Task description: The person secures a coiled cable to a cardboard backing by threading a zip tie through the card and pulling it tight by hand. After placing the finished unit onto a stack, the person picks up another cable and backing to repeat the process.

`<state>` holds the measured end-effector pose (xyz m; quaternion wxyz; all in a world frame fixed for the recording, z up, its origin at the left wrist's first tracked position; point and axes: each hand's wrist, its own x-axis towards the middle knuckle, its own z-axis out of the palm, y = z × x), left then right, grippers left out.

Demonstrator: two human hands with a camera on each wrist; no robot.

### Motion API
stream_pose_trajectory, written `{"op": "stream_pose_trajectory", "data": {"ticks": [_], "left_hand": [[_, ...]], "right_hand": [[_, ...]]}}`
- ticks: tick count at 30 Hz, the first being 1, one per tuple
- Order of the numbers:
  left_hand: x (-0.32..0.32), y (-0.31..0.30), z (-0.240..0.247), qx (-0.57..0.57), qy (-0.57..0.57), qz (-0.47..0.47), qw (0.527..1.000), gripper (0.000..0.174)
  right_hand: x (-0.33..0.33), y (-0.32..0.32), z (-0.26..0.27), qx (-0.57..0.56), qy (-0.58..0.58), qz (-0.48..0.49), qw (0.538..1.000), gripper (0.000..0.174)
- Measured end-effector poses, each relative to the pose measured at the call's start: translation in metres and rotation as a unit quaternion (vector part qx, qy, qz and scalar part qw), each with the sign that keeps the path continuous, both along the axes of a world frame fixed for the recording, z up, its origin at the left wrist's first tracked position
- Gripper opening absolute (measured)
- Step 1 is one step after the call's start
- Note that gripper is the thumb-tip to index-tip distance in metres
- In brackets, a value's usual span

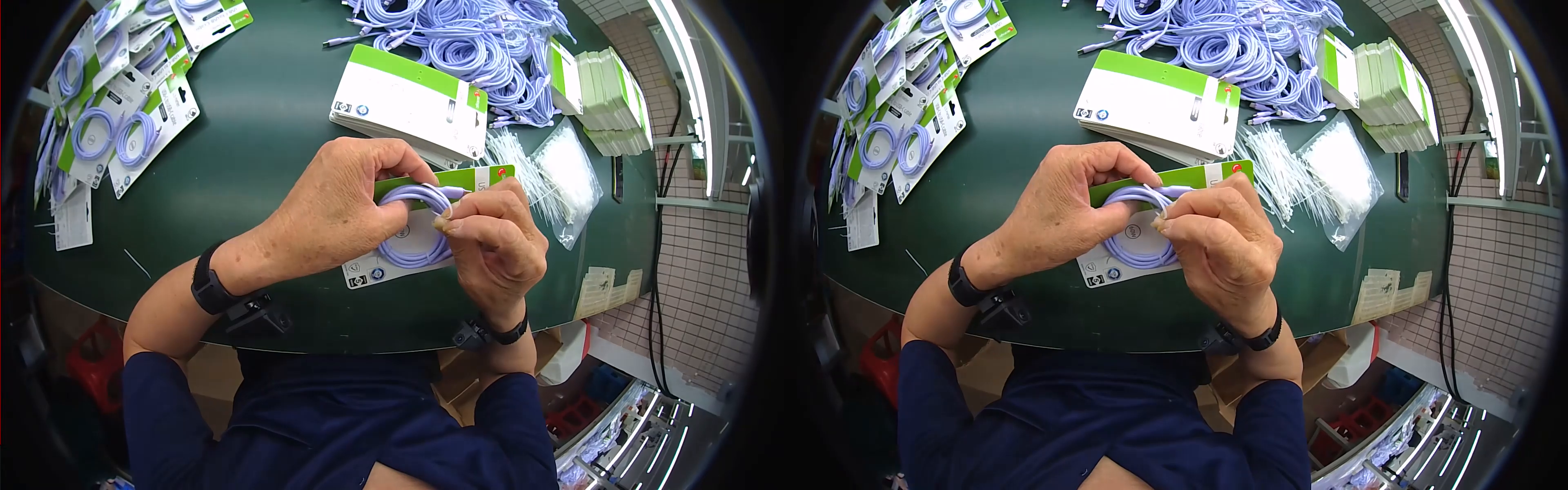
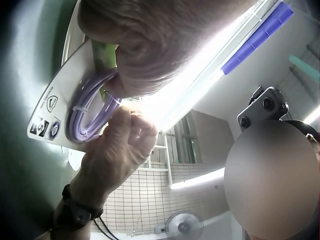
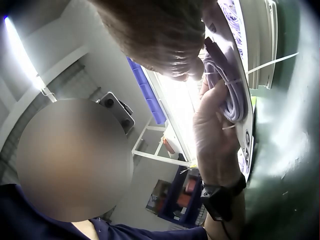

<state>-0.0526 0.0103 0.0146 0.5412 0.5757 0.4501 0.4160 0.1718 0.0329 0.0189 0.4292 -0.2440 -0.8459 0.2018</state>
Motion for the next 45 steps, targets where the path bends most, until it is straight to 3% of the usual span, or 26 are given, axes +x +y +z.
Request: {"op": "stream_pose_trajectory", "data": {"ticks": [17,29,45], "left_hand": [[0.0011,-0.001,-0.0019,-0.002,0.05,0.001,0.999,0.031],[-0.0001,0.0004,-0.0046,0.005,0.076,-0.006,0.997,0.033],[0.0,-0.0007,-0.0028,0.015,0.088,-0.001,0.996,0.03]], "right_hand": [[-0.0012,0.0018,-0.0022,0.02,-0.027,0.003,0.999,0.024],[-0.0036,0.0014,-0.0027,-0.055,-0.008,0.006,0.998,0.026],[-0.0035,0.0016,-0.0033,-0.011,-0.03,0.007,0.999,0.023]]}}
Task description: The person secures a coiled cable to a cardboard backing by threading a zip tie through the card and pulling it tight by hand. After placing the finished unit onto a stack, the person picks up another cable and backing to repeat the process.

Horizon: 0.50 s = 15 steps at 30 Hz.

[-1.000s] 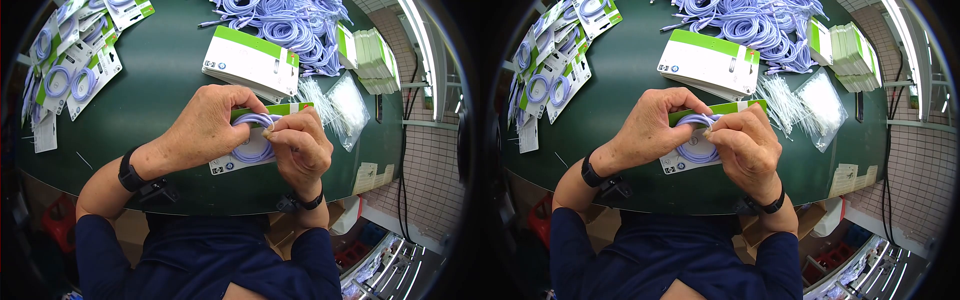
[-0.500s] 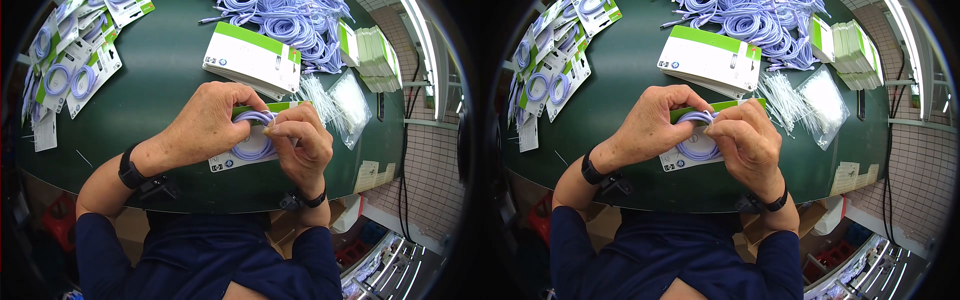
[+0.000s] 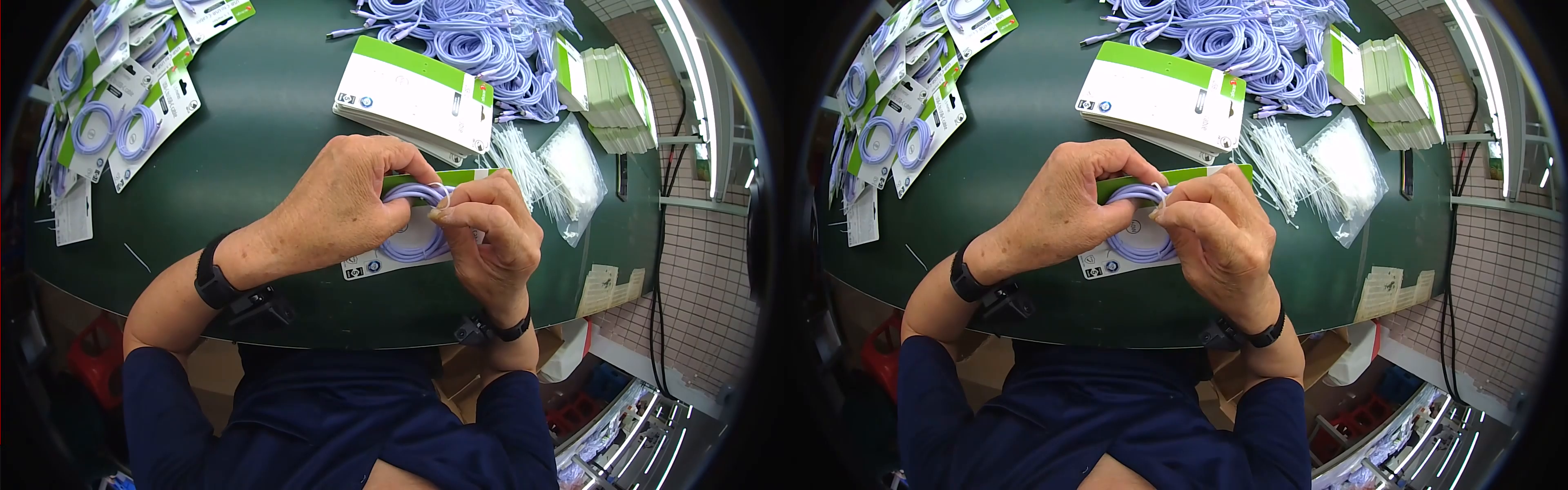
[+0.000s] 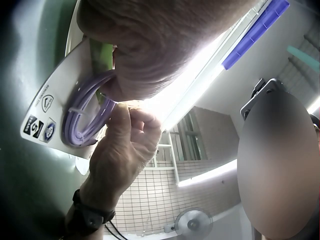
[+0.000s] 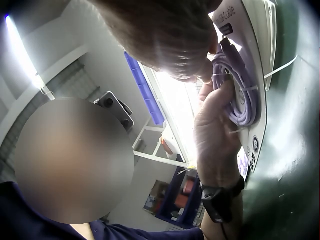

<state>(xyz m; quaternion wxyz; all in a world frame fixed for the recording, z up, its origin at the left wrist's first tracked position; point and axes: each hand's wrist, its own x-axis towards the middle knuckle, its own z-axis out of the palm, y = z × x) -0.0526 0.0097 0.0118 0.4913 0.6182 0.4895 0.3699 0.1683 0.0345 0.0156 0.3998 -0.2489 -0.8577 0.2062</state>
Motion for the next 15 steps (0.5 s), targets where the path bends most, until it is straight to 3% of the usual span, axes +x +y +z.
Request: {"op": "stream_pose_trajectory", "data": {"ticks": [8,15], "left_hand": [[0.0005,-0.0007,-0.0025,0.016,-0.001,0.003,1.0,0.029],[0.0008,0.0003,-0.0082,0.014,-0.044,-0.006,0.999,0.029]], "right_hand": [[-0.0005,-0.0002,-0.0005,-0.013,-0.006,-0.006,1.0,0.023],[-0.0042,0.0017,-0.0013,0.091,-0.056,0.021,0.994,0.028]]}}
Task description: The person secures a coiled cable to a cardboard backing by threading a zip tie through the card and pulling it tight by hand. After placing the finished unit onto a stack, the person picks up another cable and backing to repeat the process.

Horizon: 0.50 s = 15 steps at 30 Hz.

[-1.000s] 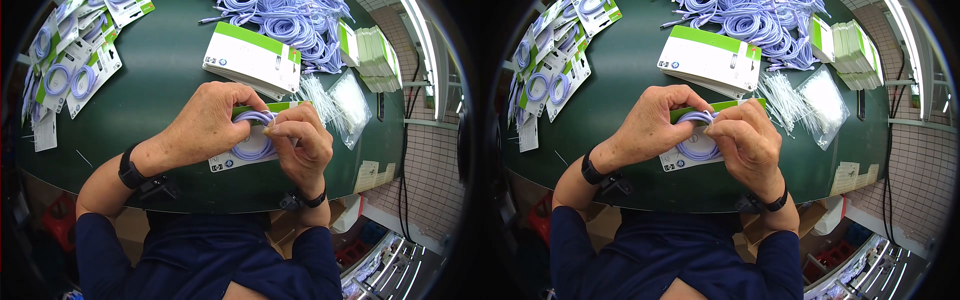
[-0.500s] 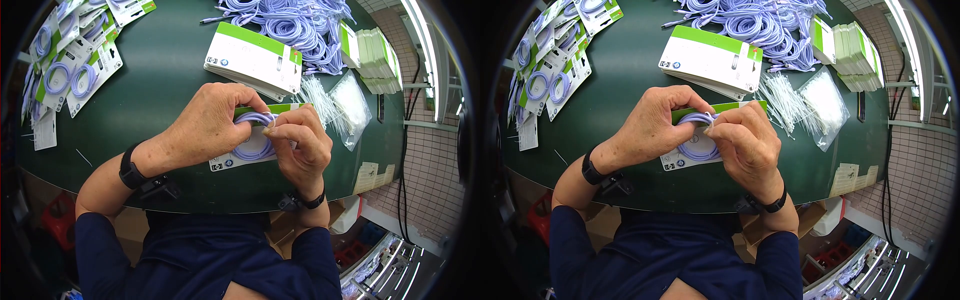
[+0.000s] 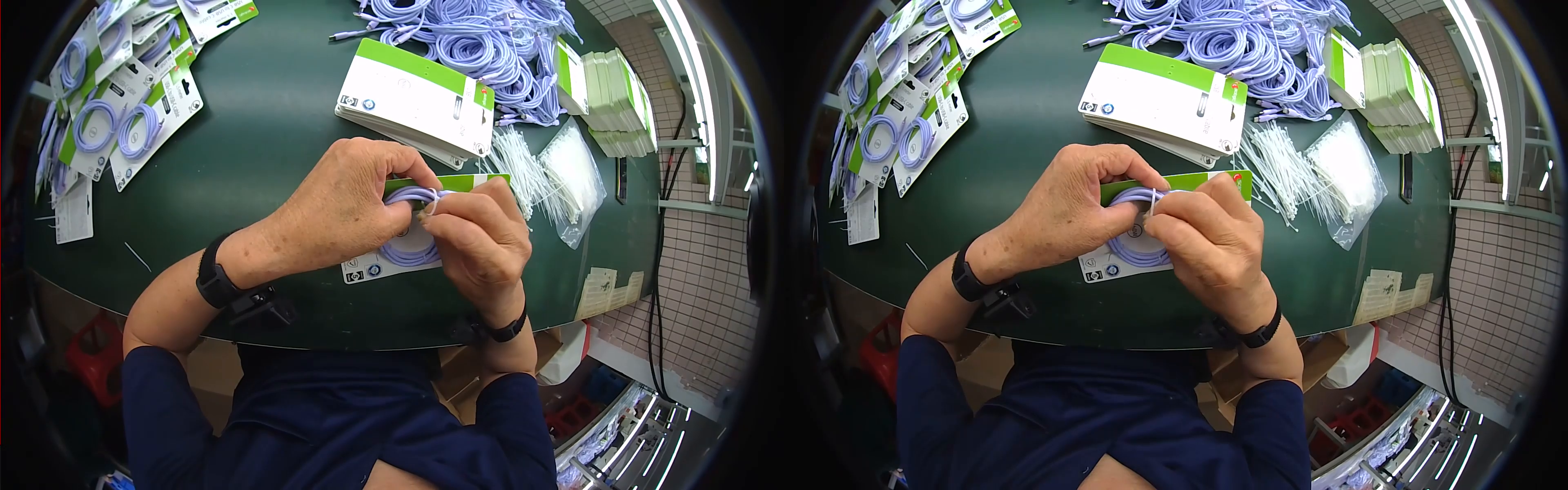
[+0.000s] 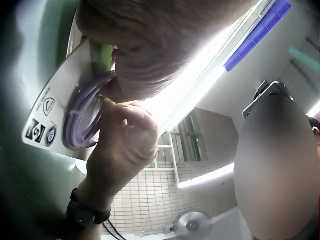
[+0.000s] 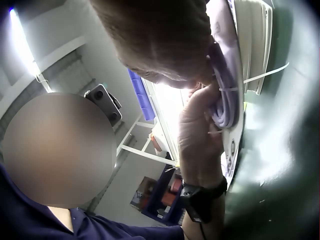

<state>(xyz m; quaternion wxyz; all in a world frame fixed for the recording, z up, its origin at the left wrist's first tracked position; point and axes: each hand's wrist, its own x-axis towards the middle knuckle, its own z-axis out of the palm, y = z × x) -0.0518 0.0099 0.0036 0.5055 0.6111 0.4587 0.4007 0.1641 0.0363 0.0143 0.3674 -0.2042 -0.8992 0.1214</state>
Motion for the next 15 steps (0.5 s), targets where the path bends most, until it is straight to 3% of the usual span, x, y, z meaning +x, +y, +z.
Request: {"op": "stream_pose_trajectory", "data": {"ticks": [6,11,13,15], "left_hand": [[0.0,0.001,0.002,-0.063,-0.052,-0.015,0.997,0.026],[0.002,0.0,0.009,0.052,0.004,0.026,0.998,0.026],[0.002,-0.001,0.01,0.037,0.006,0.033,0.999,0.024],[0.002,0.0,0.01,0.058,0.004,0.024,0.998,0.024]], "right_hand": [[0.0,0.0,0.006,0.025,-0.051,-0.011,0.998,0.032],[-0.007,-0.002,0.002,0.035,-0.001,-0.023,0.999,0.034],[-0.004,0.001,0.005,0.066,0.006,-0.023,0.998,0.035],[-0.002,-0.001,0.005,0.025,0.021,-0.019,0.999,0.038]]}}
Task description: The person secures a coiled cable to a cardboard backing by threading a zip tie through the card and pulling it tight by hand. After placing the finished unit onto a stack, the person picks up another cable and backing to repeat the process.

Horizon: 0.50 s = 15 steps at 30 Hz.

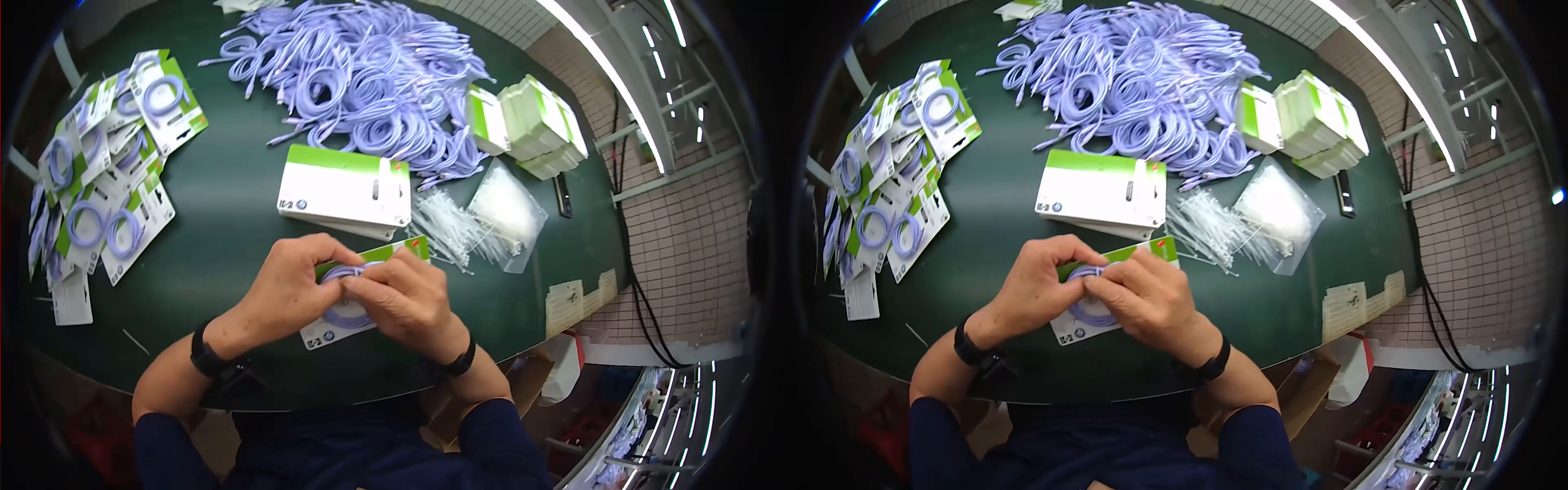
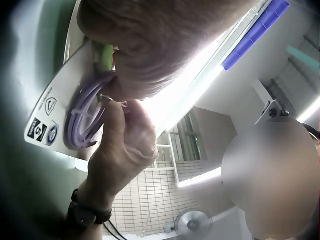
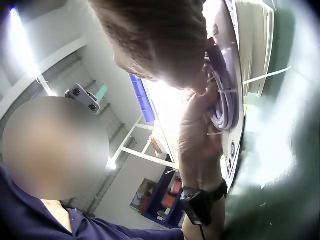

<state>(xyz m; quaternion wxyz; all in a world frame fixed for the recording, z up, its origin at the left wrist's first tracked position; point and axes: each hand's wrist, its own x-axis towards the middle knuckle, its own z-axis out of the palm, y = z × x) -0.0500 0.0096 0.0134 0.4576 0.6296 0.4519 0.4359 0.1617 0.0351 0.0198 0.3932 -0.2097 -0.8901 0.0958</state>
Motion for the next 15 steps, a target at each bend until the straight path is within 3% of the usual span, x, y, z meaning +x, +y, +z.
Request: {"op": "stream_pose_trajectory", "data": {"ticks": [9,15], "left_hand": [[-0.0022,0.0005,-0.0046,-0.043,0.007,-0.02,0.999,0.026],[-0.003,0.0017,-0.0104,-0.103,-0.069,-0.047,0.991,0.026]], "right_hand": [[0.0003,-0.0043,-0.0016,0.028,0.033,-0.027,0.999,0.033],[0.0031,-0.0071,0.0016,0.045,-0.042,0.003,0.998,0.035]]}}
